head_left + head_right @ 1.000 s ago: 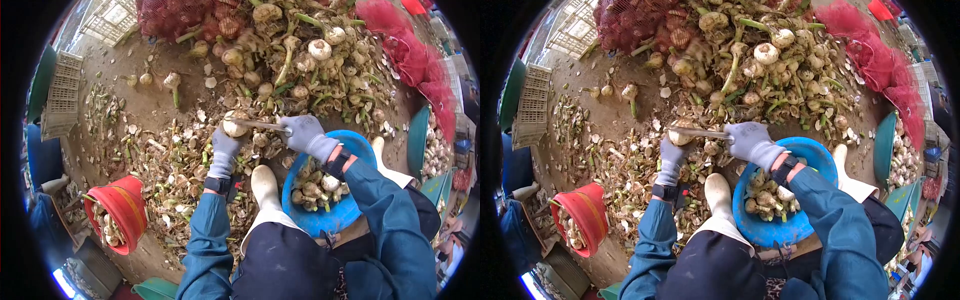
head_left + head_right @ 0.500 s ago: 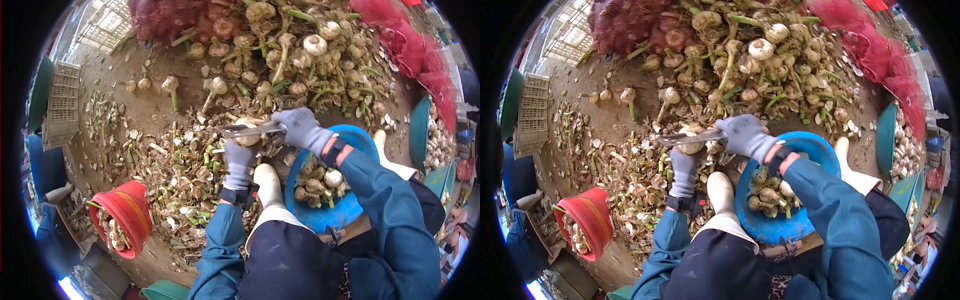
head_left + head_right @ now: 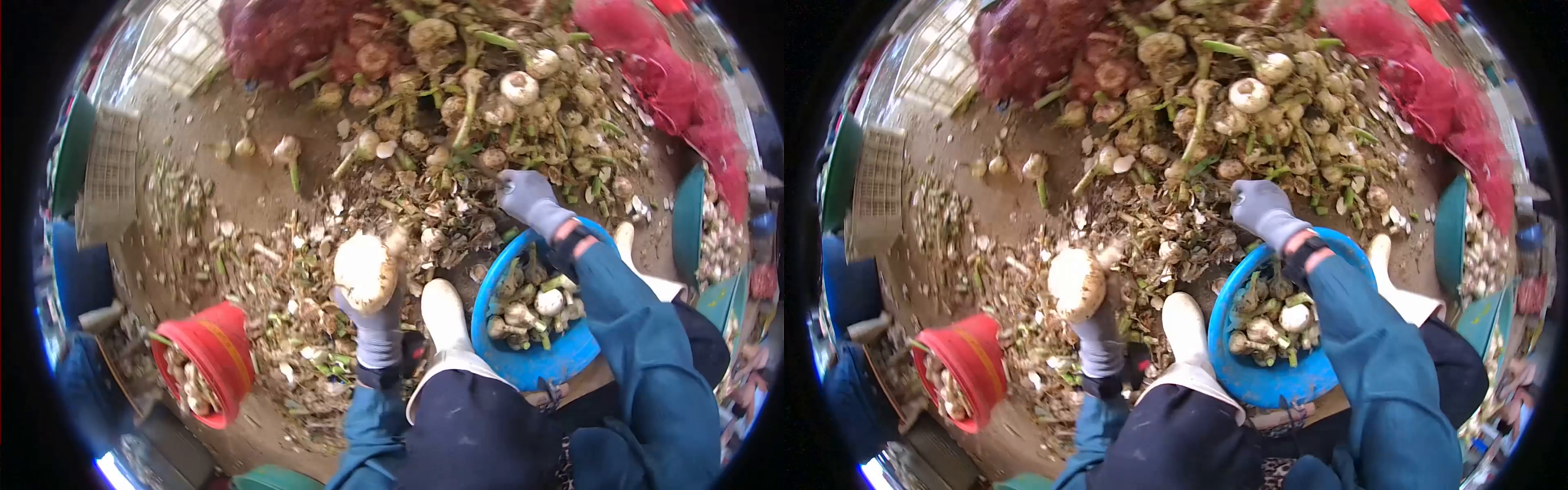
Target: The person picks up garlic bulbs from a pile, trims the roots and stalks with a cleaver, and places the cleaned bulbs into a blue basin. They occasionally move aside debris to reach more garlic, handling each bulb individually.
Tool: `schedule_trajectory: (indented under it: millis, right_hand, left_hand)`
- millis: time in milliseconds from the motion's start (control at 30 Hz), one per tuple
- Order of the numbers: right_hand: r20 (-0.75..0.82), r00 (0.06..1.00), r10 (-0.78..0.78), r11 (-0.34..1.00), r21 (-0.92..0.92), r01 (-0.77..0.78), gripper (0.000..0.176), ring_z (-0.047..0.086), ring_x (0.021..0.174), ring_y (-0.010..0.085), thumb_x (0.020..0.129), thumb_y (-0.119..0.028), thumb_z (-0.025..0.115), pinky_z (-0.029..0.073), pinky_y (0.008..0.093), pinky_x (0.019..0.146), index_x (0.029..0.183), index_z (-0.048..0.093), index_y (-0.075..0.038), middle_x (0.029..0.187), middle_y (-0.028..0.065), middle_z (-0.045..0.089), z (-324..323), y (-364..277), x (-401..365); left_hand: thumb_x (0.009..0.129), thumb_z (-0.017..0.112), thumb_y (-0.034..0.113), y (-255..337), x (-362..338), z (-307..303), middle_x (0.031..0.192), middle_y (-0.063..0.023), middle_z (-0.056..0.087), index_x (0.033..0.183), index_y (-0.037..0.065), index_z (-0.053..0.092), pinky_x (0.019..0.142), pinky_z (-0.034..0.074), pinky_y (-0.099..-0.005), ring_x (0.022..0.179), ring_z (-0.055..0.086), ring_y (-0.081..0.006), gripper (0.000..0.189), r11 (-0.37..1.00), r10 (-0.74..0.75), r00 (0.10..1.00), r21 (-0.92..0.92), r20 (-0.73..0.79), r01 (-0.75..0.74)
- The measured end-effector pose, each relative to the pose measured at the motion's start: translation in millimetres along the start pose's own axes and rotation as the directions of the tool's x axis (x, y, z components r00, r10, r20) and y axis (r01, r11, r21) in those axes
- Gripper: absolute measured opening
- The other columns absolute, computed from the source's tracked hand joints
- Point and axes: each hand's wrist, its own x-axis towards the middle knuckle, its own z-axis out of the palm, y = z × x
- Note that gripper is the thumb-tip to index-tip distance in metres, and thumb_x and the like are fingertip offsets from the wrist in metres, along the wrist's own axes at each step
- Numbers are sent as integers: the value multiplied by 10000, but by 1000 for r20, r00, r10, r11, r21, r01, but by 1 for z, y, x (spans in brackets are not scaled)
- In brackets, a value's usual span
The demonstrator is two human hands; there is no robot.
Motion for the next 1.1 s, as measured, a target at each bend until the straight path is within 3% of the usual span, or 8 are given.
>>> schedule_trajectory:
  millis: [100, 233, 400, 467, 700, 800, 933, 1100]
  right_hand:
    - [172, 984, -41, 771, 632, -78, 292, 582, 673, 187, 721, -341, 583, 473, 297, 598, 866, 608, -88, 727, 69, 607, 0, -11, -8]
    - [275, 911, -306, -136, 935, -328, 347, 544, 639, 87, 763, -290, 609, 475, 224, 562, 963, 556, -12, 803, 25, 574, 22, -36, -6]
    - [142, 944, -296, 365, 931, -26, 230, 589, 764, 147, 690, -170, 639, 464, 275, 700, 878, 605, -42, 817, 72, 623, 30, -37, -1]
    - [104, 953, -285, 854, 479, 203, 214, 592, 757, 187, 682, -207, 600, 450, 282, 711, 870, 613, -108, 810, 75, 624, 7, -42, -7]
    - [352, 905, -239, 956, -76, 283, 314, 547, 911, 261, 671, -176, 512, 427, 348, 808, 975, 594, -175, 960, 101, 586, -9, -14, 4]
    - [248, 965, 91, 966, -259, -25, 287, 540, 937, 266, 698, -239, 514, 425, 358, 813, 958, 604, -157, 978, 107, 582, -3, 32, 9]
    - [142, 985, 98, 983, -169, -74, 292, 544, 928, 256, 708, -260, 516, 416, 341, 819, 969, 600, -161, 974, 106, 586, -3, 46, 4]
    - [221, 974, 57, 998, -9, -56, 344, 557, 894, 260, 669, -291, 555, 429, 341, 786, 975, 597, -141, 953, 112, 595, -16, 19, -1]
  left_hand:
    - [695, 612, 84, 10, 11, 15, 1100, -142, 472, 1148, 6, 415, 873, 400, -386, 1036, 470, -275, 500, 336, -328, 909, -867, 258, 367]
    - [751, 522, 7, 13, 41, 29, 1143, -109, 466, 1128, 33, 460, 902, 390, -340, 1052, 456, -231, 383, 927, 57, 993, -363, -100, -90]
    - [820, 445, 352, 17, 24, 41, 1004, -131, 536, 1105, 54, 451, 750, 442, -497, 896, 531, -270, 412, -589, -330, 476, -572, 815, 571]
    - [811, 465, 303, 3, 16, 48, 951, -117, 562, 1034, 43, 494, 719, 476, -357, 818, 567, -240, 344, -521, -282, 578, -628, 766, 578]
    - [777, 491, 235, 5, 1, 47, 969, -101, 549, 988, 8, 520, 764, 470, -343, 863, 556, -202, 311, 135, -304, 869, -886, 390, 444]
    - [747, 569, 228, 34, 11, 24, 1069, -114, 502, 1065, -15, 492, 842, 417, -338, 962, 509, -214, 408, -139, 79, 699, -686, 711, 714]
    - [714, 662, 246, 62, 43, 28, 1123, -127, 485, 1120, 69, 490, 899, 358, -341, 1061, 450, -243, 475, 829, 387, 563, -543, 730, 135]
    - [724, 622, 319, -35, 144, 52, 1036, -118, 542, 1190, 123, 416, 835, 418, -361, 962, 517, -247, 546, 643, -326, 941, 752, 95, 147]
